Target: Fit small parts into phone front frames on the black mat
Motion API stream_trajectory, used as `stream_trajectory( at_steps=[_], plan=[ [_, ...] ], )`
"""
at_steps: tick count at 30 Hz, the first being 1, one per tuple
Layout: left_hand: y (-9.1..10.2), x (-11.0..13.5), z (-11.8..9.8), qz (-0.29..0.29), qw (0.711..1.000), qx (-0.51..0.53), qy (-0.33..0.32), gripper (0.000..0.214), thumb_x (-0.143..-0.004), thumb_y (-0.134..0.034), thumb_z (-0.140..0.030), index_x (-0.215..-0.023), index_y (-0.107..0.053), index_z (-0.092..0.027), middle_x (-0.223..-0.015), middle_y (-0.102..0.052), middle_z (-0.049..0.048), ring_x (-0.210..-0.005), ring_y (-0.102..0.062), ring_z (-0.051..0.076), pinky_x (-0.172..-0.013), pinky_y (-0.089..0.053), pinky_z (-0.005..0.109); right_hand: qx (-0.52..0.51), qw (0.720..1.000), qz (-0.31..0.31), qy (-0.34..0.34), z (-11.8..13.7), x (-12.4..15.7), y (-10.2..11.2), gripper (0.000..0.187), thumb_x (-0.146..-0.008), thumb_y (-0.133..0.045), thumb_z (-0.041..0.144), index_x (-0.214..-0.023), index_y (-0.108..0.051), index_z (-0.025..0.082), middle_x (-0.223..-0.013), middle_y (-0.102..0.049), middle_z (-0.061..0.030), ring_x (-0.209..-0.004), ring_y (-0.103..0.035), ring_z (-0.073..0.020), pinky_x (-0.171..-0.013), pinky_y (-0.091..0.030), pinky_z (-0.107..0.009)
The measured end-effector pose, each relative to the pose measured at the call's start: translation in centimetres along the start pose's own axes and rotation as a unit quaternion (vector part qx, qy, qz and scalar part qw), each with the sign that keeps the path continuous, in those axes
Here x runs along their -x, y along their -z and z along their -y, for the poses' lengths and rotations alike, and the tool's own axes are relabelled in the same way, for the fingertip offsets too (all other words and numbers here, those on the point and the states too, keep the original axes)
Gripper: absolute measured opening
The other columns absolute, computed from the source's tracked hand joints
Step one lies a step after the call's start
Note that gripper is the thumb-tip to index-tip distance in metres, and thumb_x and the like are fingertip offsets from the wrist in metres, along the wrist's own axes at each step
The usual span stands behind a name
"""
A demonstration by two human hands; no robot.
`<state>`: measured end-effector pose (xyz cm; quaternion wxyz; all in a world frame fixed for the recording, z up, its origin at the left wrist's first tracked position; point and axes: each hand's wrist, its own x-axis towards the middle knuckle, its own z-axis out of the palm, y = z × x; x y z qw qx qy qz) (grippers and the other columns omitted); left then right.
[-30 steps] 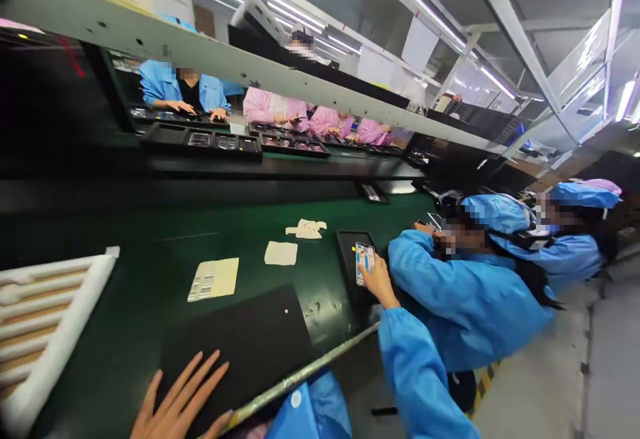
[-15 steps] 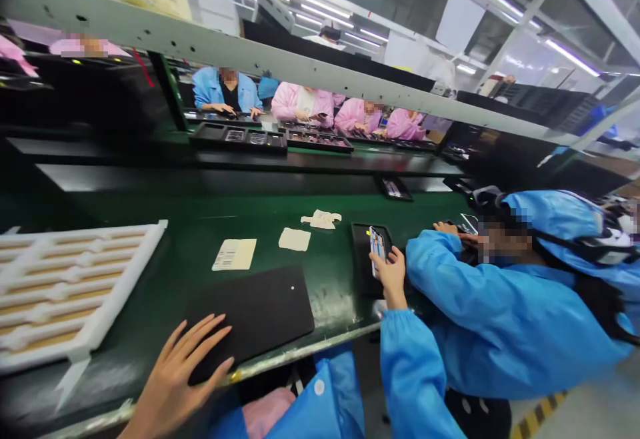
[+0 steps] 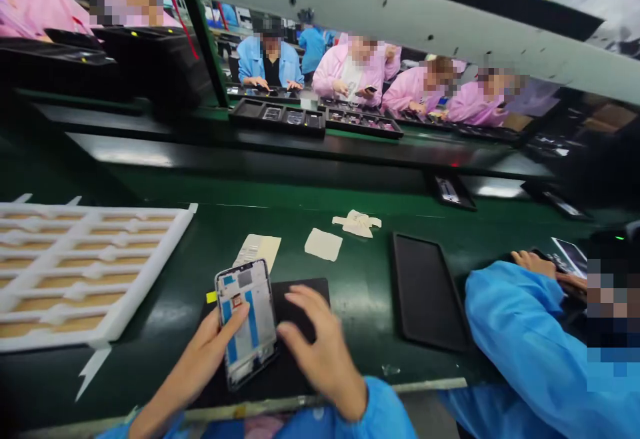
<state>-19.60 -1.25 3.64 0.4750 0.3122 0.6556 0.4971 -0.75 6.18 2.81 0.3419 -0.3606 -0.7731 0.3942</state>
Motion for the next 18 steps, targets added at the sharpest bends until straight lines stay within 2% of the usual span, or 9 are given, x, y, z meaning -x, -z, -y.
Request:
stream_trajectory(
  at_steps=[1,3,6,8,10,13,15,18],
  plan=[
    [1.0,-0.6,-0.1,0.028,0.999,-0.025,0.01,0.063,-0.08,-0.061,-0.067,-0.113,-0.066,-0.013,-0.102,-0.073,0.0102,-0.101,-0.067,0.031,-0.091,-0.055,0.039,0.029,0.999,-0.036,0.002,-1.8,-1.9,1.0,0.025,-0.093,-0.057,0.033,-0.116,-0.067,0.027,-0.127,-0.064,-0.0077,-0.123,-0.056,-0.026,-0.108,-0.045,-0.048],
    [2.3,-1.3,-0.4,0.085,0.993,-0.081,0.014,0.055,-0.084,-0.061,-0.06,-0.117,-0.065,-0.016,-0.104,-0.072,0.0081,-0.1,-0.067,0.028,-0.089,-0.055,0.035,0.103,0.989,-0.107,-0.002,-5.7,-5.5,2.1,0.029,-0.094,-0.055,0.035,-0.118,-0.066,0.022,-0.129,-0.062,-0.0115,-0.125,-0.055,-0.0277,-0.11,-0.041,-0.052],
    [2.8,-1.8,-0.5,0.149,0.973,-0.178,-0.015,0.05,-0.085,-0.064,-0.048,-0.129,-0.06,-0.024,-0.116,-0.069,0.0042,-0.109,-0.063,0.025,-0.093,-0.051,0.029,0.165,0.983,-0.077,0.025,-10.0,-8.8,1.9,0.04,-0.093,-0.056,0.039,-0.126,-0.061,0.017,-0.138,-0.055,-0.0149,-0.132,-0.047,-0.03,-0.112,-0.036,-0.055],
    [2.7,-1.7,-0.6,0.198,0.947,-0.251,-0.031,0.044,-0.087,-0.062,-0.046,-0.127,-0.061,-0.029,-0.114,-0.07,0.0018,-0.103,-0.064,0.024,-0.089,-0.05,0.028,0.172,0.983,-0.053,0.044,-10.9,-9.2,1.5,0.037,-0.095,-0.054,0.039,-0.125,-0.062,0.018,-0.139,-0.054,-0.0138,-0.134,-0.045,-0.03,-0.113,-0.034,-0.056],
    [2.6,-1.5,-1.0,0.236,0.917,-0.316,-0.053,0.035,-0.087,-0.061,-0.045,-0.119,-0.065,-0.031,-0.101,-0.071,-0.0001,-0.09,-0.064,0.022,-0.079,-0.049,0.026,0.169,0.981,-0.084,0.053,-10.2,-8.9,1.5,0.031,-0.096,-0.053,0.037,-0.119,-0.065,0.02,-0.134,-0.058,-0.0123,-0.129,-0.049,-0.0288,-0.11,-0.038,-0.054],
    [2.5,-2.1,-2.5,0.263,0.882,-0.379,-0.096,0.021,-0.089,-0.06,-0.044,-0.1,-0.07,-0.03,-0.076,-0.065,-0.0015,-0.073,-0.061,0.02,-0.063,-0.041,0.024,0.146,0.978,-0.14,0.054,-7.5,-9.0,1.5,0.019,-0.097,-0.051,0.031,-0.104,-0.067,0.023,-0.111,-0.067,-0.0096,-0.109,-0.059,-0.0251,-0.097,-0.048,-0.046],
    [2.5,-3.2,-3.6,0.28,0.862,-0.406,-0.116,0.025,-0.093,-0.054,-0.046,-0.087,-0.069,-0.026,-0.067,-0.06,-0.0012,-0.067,-0.059,0.019,-0.06,-0.036,0.025,0.118,0.986,-0.097,0.064,-5.7,-10.1,0.5,0.016,-0.097,-0.051,0.029,-0.097,-0.066,0.024,-0.098,-0.068,-0.0073,-0.098,-0.062,-0.0235,-0.089,-0.051,-0.041],
    [2.9,-5.3,-4.3,0.259,0.854,-0.432,-0.131,0.04,-0.1,-0.041,-0.048,-0.083,-0.065,-0.021,-0.069,-0.061,0.0008,-0.07,-0.06,0.019,-0.064,-0.037,0.026,0.094,0.992,0.033,0.077,-3.9,-12.8,-3.1,0.016,-0.097,-0.05,0.024,-0.095,-0.065,0.023,-0.093,-0.067,-0.0059,-0.093,-0.062,-0.0217,-0.084,-0.051,-0.035]
  ],
)
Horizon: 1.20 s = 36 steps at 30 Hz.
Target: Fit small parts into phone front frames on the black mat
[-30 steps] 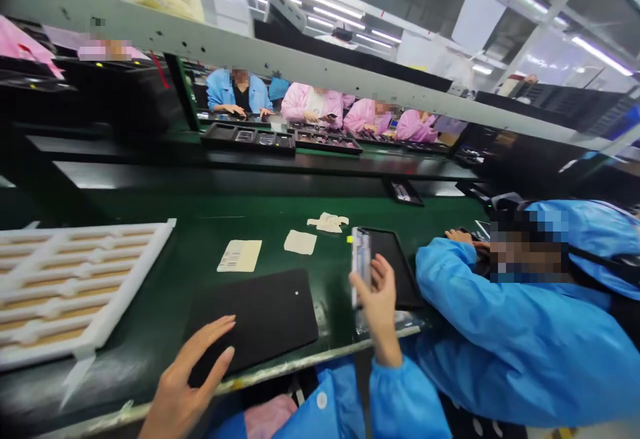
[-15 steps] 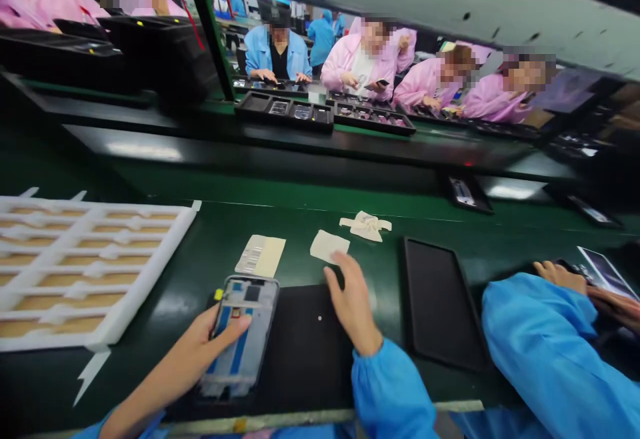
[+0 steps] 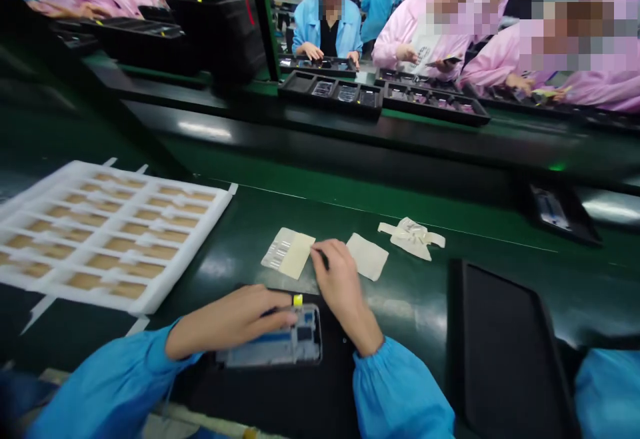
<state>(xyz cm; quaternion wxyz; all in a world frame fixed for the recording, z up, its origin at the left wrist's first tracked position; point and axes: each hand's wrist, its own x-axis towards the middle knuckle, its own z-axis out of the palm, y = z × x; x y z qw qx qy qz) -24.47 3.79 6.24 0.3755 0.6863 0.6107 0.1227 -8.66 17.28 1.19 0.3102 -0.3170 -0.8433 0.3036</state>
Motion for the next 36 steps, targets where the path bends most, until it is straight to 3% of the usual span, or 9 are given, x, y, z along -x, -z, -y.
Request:
stream_trajectory(
  at_steps=[4,6,8,14,20,24,29,34,36],
  plan=[
    [0.2,-0.7,2.1,-0.053,0.998,0.014,-0.027,0.036,-0.101,-0.041,-0.043,-0.092,-0.067,-0.02,-0.11,-0.066,0.0063,-0.106,-0.059,0.022,-0.093,-0.042,0.03,0.074,0.99,0.124,0.007,0.9,-3.7,-4.7,0.017,-0.097,-0.048,0.016,-0.093,-0.064,0.02,-0.092,-0.063,-0.004,-0.092,-0.06,-0.018,-0.081,-0.048,-0.028],
    [0.0,-0.5,3.0,-0.039,0.997,0.046,-0.044,0.035,-0.101,-0.043,-0.042,-0.091,-0.069,-0.021,-0.131,-0.058,0.0062,-0.124,-0.051,0.024,-0.105,-0.038,0.033,0.101,0.984,0.146,0.01,0.7,-4.6,-6.0,0.017,-0.096,-0.049,0.014,-0.09,-0.064,0.02,-0.09,-0.063,-0.0034,-0.092,-0.06,-0.0179,-0.079,-0.047,-0.027],
    [-0.3,-0.4,3.5,-0.027,0.997,0.06,-0.048,0.036,-0.1,-0.044,-0.043,-0.087,-0.07,-0.021,-0.139,-0.054,0.0054,-0.134,-0.044,0.025,-0.11,-0.034,0.036,0.121,0.98,0.159,0.014,0.4,-4.9,-6.5,0.017,-0.095,-0.051,0.012,-0.088,-0.064,0.019,-0.09,-0.062,-0.0043,-0.091,-0.059,-0.0193,-0.077,-0.046,-0.028],
    [-1.1,-0.5,3.6,-0.02,0.996,0.016,-0.081,0.038,-0.099,-0.047,-0.043,-0.077,-0.066,-0.02,-0.134,-0.056,0.0069,-0.141,-0.036,0.027,-0.113,-0.029,0.04,0.176,0.964,0.2,0.023,1.0,-5.0,-6.7,0.016,-0.092,-0.05,0.009,-0.088,-0.063,0.018,-0.093,-0.061,-0.0092,-0.09,-0.057,-0.0236,-0.075,-0.048,-0.032],
    [-1.6,-0.5,4.0,-0.025,0.996,-0.004,-0.084,0.038,-0.099,-0.047,-0.044,-0.079,-0.067,-0.019,-0.108,-0.065,0.0067,-0.122,-0.053,0.024,-0.107,-0.034,0.037,0.166,0.971,0.17,-0.035,3.4,-4.5,-7.9,0.025,-0.086,-0.042,-0.002,-0.091,-0.06,0.014,-0.098,-0.06,-0.0186,-0.097,-0.056,-0.0298,-0.077,-0.051,-0.04],
    [-1.7,-0.4,3.9,-0.024,0.996,-0.012,-0.091,0.04,-0.101,-0.044,-0.044,-0.08,-0.067,-0.019,-0.14,-0.053,0.0078,-0.143,-0.034,0.026,-0.112,-0.03,0.039,0.074,0.986,0.13,-0.077,2.0,-4.9,-6.6,0.017,-0.087,-0.043,0.004,-0.088,-0.053,0.018,-0.093,-0.062,-0.0115,-0.087,-0.06,-0.0236,-0.078,-0.051,-0.038],
    [-1.7,-0.2,3.9,-0.012,0.998,-0.02,-0.063,0.041,-0.101,-0.042,-0.046,-0.082,-0.067,-0.02,-0.154,-0.039,0.0058,-0.147,-0.027,0.025,-0.116,-0.03,0.043,-0.087,0.986,0.063,-0.125,1.1,-4.5,-4.0,0.012,-0.097,-0.034,0.024,-0.09,-0.044,0.021,-0.082,-0.064,-0.0033,-0.07,-0.064,-0.0145,-0.068,-0.054,-0.029],
    [-1.2,0.9,2.7,-0.067,0.991,-0.091,-0.076,0.035,-0.1,-0.045,-0.043,-0.088,-0.067,-0.018,-0.162,-0.021,0.0057,-0.148,-0.024,0.03,-0.117,-0.028,0.05,-0.275,0.947,0.021,-0.168,3.1,0.6,0.1,0.017,-0.089,-0.056,0.036,-0.088,-0.053,0.019,-0.075,-0.062,-0.0012,-0.065,-0.062,-0.014,-0.062,-0.054,-0.027],
    [-0.9,1.6,1.2,-0.102,0.981,-0.136,-0.091,0.028,-0.099,-0.048,-0.039,-0.093,-0.066,-0.019,-0.153,-0.039,0.0095,-0.138,-0.043,0.03,-0.108,-0.04,0.045,-0.323,0.927,0.015,-0.191,4.2,3.5,2.2,0.019,-0.088,-0.063,0.037,-0.089,-0.059,0.019,-0.077,-0.064,-0.0016,-0.067,-0.063,-0.0134,-0.064,-0.054,-0.026]
  ],
)
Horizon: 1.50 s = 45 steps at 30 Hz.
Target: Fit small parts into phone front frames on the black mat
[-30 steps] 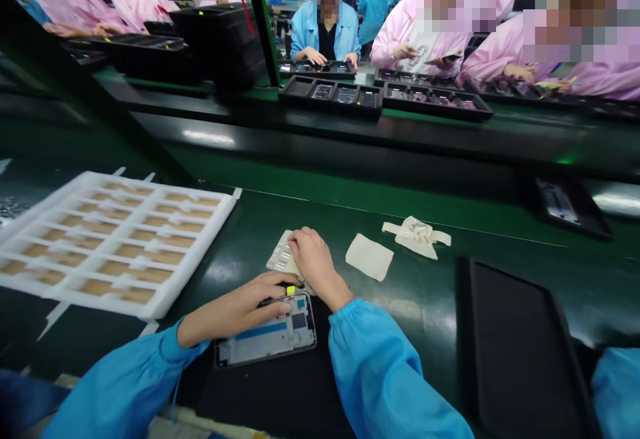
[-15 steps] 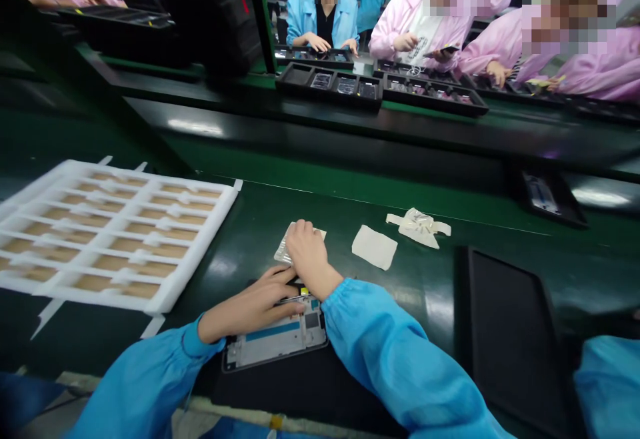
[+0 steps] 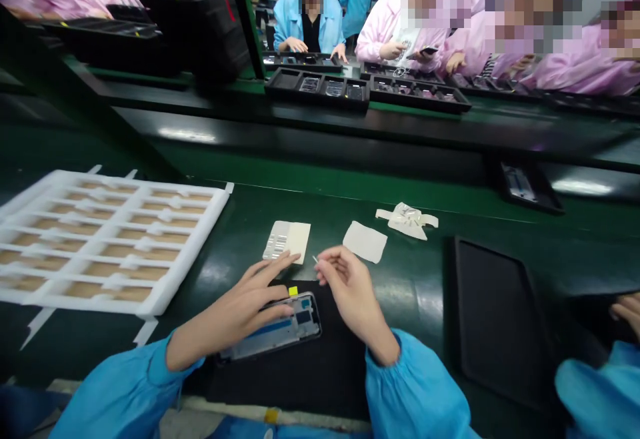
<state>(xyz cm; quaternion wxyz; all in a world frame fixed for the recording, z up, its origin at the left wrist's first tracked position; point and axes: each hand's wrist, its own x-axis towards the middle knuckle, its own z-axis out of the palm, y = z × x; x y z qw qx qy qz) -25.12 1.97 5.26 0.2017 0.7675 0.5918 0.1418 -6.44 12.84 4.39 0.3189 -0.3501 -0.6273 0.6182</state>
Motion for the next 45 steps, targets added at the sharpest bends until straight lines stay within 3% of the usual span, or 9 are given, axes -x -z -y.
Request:
stream_trajectory(
  at_steps=[3,6,14,22,26,28,31,36,45],
  plan=[
    [0.8,0.0,-2.7,0.02,0.997,-0.08,0.008,0.014,-0.097,-0.056,-0.03,-0.092,-0.065,-0.02,-0.099,-0.073,0.0039,-0.086,-0.071,0.023,-0.073,-0.051,0.034,0.005,1.0,-0.02,-0.015,1.6,4.5,1.4,0.016,-0.092,-0.062,0.036,-0.093,-0.061,0.021,-0.081,-0.067,-0.002,-0.07,-0.063,-0.0122,-0.065,-0.053,-0.022],
    [0.2,-0.3,-4.3,0.024,0.989,-0.144,0.011,0.014,-0.093,-0.062,-0.024,-0.08,-0.062,-0.019,-0.068,-0.068,-0.0012,-0.059,-0.066,0.022,-0.054,-0.041,0.031,0.02,0.999,0.01,-0.03,2.3,7.0,1.7,0.011,-0.094,-0.06,0.034,-0.095,-0.059,0.023,-0.081,-0.066,0.0001,-0.069,-0.062,-0.0112,-0.063,-0.051,-0.02],
    [-2.2,0.9,-3.8,-0.191,0.979,0.056,-0.037,0.024,-0.097,-0.056,-0.035,-0.116,-0.06,-0.021,-0.108,-0.073,0.0016,-0.091,-0.071,0.015,-0.078,-0.052,0.026,0.047,0.986,0.125,-0.097,1.7,6.5,1.6,0.006,-0.096,-0.056,0.025,-0.093,-0.051,0.023,-0.08,-0.062,0.0046,-0.076,-0.06,-0.011,-0.07,-0.045,-0.022],
    [-2.3,1.0,-4.0,-0.217,0.968,0.095,-0.079,0.012,-0.095,-0.059,-0.019,-0.102,-0.068,-0.022,-0.111,-0.073,0.0006,-0.101,-0.07,0.015,-0.081,-0.055,0.023,0.115,0.978,0.151,-0.085,2.9,6.4,1.1,0.009,-0.095,-0.055,0.022,-0.087,-0.051,0.024,-0.075,-0.059,0.0067,-0.067,-0.053,-0.0101,-0.059,-0.037,-0.022],
    [-2.6,0.9,-3.5,-0.24,0.963,0.093,-0.074,0.011,-0.094,-0.06,-0.018,-0.101,-0.068,-0.02,-0.115,-0.072,0.0035,-0.1,-0.071,0.016,-0.083,-0.056,0.024,0.172,0.983,0.063,-0.018,2.5,7.0,1.5,0.003,-0.096,-0.055,0.028,-0.097,-0.056,0.026,-0.083,-0.062,0.0042,-0.071,-0.058,-0.0119,-0.065,-0.043,-0.024],
    [-2.7,0.9,-3.3,-0.249,0.962,0.083,-0.078,0.011,-0.094,-0.06,-0.017,-0.101,-0.068,-0.019,-0.115,-0.072,0.0042,-0.1,-0.071,0.016,-0.084,-0.057,0.025,0.269,0.958,-0.078,0.056,1.7,7.9,3.5,0.011,-0.096,-0.056,0.033,-0.102,-0.059,0.025,-0.089,-0.064,0.0008,-0.077,-0.06,-0.0147,-0.073,-0.046,-0.027],
    [-2.9,0.9,-2.8,-0.261,0.958,0.069,-0.095,0.011,-0.093,-0.062,-0.016,-0.102,-0.067,-0.019,-0.113,-0.072,0.0051,-0.098,-0.071,0.017,-0.084,-0.058,0.026,0.435,0.844,-0.297,0.104,-0.6,10.1,8.3,0.025,-0.096,-0.053,0.043,-0.099,-0.061,0.02,-0.094,-0.063,-0.0068,-0.088,-0.06,-0.022,-0.083,-0.047,-0.036],
    [-3.1,0.9,-2.0,-0.254,0.96,0.046,-0.11,0.013,-0.093,-0.062,-0.019,-0.105,-0.067,-0.021,-0.114,-0.072,0.004,-0.099,-0.071,0.019,-0.085,-0.059,0.03,0.643,0.684,-0.345,-0.013,-4.8,13.8,14.7,0.056,-0.096,-0.038,0.063,-0.107,-0.059,0.013,-0.093,-0.059,-0.015,-0.088,-0.057,-0.0309,-0.072,-0.046,-0.042],
    [-2.3,0.8,-2.3,-0.212,0.972,-0.015,-0.105,0.018,-0.099,-0.051,-0.029,-0.097,-0.068,-0.022,-0.121,-0.069,0.0038,-0.088,-0.073,0.018,-0.073,-0.059,0.03,0.62,0.701,-0.347,0.055,-4.1,14.5,14.0,0.037,-0.101,-0.039,0.045,-0.1,-0.057,0.013,-0.081,-0.053,-0.0082,-0.075,-0.053,-0.0236,-0.071,-0.044,-0.036]
  ],
)
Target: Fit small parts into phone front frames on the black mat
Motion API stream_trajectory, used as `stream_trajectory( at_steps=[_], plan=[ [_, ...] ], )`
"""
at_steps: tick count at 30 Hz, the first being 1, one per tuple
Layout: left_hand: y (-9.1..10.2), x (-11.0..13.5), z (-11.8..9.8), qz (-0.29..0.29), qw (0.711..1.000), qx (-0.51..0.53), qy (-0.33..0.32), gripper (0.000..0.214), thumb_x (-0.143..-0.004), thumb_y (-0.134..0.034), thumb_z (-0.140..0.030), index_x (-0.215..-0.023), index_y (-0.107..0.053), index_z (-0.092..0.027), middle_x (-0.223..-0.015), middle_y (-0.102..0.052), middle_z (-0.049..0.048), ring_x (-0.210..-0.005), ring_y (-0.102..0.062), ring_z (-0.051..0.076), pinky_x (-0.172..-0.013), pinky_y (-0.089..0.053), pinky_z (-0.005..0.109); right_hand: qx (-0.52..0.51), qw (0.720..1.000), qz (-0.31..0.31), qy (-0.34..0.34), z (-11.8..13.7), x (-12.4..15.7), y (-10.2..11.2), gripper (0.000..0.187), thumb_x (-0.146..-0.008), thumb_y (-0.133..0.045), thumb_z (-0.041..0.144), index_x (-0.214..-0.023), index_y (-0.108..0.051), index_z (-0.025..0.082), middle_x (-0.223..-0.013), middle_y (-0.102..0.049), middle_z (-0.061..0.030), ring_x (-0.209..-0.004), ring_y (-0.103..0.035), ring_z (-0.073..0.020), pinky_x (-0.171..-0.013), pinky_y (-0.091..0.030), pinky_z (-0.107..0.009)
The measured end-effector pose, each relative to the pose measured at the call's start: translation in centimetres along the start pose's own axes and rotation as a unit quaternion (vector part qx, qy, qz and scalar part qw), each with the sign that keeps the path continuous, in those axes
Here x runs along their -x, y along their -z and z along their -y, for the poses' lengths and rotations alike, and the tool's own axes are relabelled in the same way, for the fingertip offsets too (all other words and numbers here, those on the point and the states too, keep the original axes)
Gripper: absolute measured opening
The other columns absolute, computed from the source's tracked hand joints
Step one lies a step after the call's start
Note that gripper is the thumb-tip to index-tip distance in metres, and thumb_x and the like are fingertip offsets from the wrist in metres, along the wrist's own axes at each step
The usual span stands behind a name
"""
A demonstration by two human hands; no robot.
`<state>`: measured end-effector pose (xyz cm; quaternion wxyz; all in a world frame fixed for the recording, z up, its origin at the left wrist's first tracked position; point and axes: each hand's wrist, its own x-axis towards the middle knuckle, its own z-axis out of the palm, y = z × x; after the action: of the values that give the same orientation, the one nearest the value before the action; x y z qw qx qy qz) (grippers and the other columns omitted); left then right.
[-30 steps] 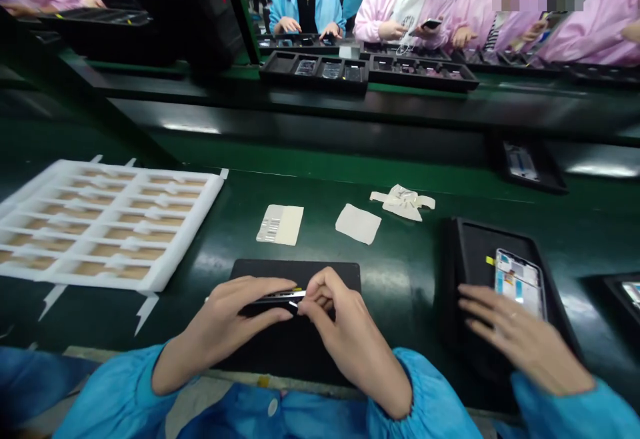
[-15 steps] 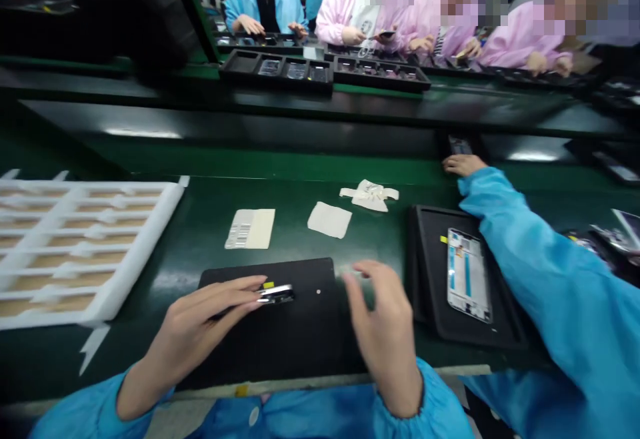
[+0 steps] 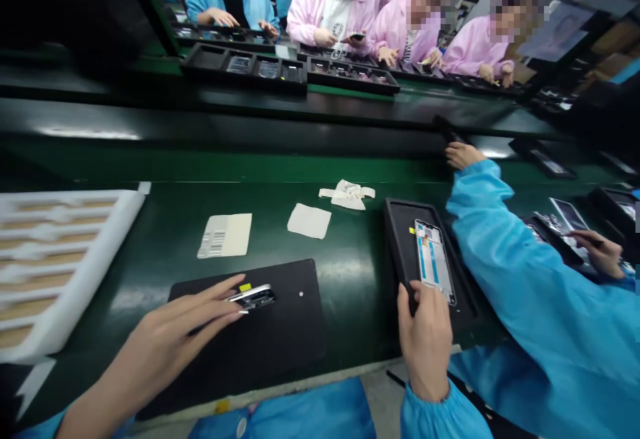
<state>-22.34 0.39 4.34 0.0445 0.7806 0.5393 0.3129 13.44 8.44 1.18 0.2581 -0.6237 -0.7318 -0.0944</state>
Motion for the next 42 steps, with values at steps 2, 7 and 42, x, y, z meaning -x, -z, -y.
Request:
stream_trajectory(
  at_steps=[2,7,42],
  plan=[
    [0.1,0.0,-0.3,0.01,1.0,-0.013,-0.008,0.018,-0.1,-0.051,-0.028,-0.096,-0.068,-0.023,-0.118,-0.071,0.0011,-0.085,-0.073,0.017,-0.071,-0.058,0.029,-0.02,0.999,-0.004,0.04,1.2,0.4,1.2,0.029,-0.1,-0.046,0.04,-0.103,-0.057,0.013,-0.081,-0.052,-0.0071,-0.074,-0.052,-0.022,-0.071,-0.044,-0.034],
    [0.1,0.2,-0.9,0.0,0.999,-0.026,-0.027,0.016,-0.099,-0.051,-0.021,-0.099,-0.067,-0.021,-0.108,-0.074,0.0019,-0.086,-0.072,0.017,-0.072,-0.056,0.029,-0.096,0.985,0.014,0.144,4.9,1.0,2.5,0.016,-0.096,-0.057,0.022,-0.11,-0.055,0.015,-0.087,-0.055,-0.007,-0.078,-0.054,-0.02,-0.076,-0.045,-0.033],
    [2.9,1.5,-1.7,-0.041,0.99,-0.057,-0.121,0.025,-0.097,-0.045,-0.007,-0.1,-0.068,-0.016,-0.101,-0.075,0.0078,-0.089,-0.072,0.018,-0.075,-0.057,0.027,-0.126,0.969,-0.085,-0.198,-3.2,-3.0,-1.0,0.083,-0.071,-0.072,0.062,-0.132,-0.055,0.008,-0.119,-0.056,-0.0215,-0.104,-0.059,-0.0378,-0.091,-0.049,-0.053]
  ],
)
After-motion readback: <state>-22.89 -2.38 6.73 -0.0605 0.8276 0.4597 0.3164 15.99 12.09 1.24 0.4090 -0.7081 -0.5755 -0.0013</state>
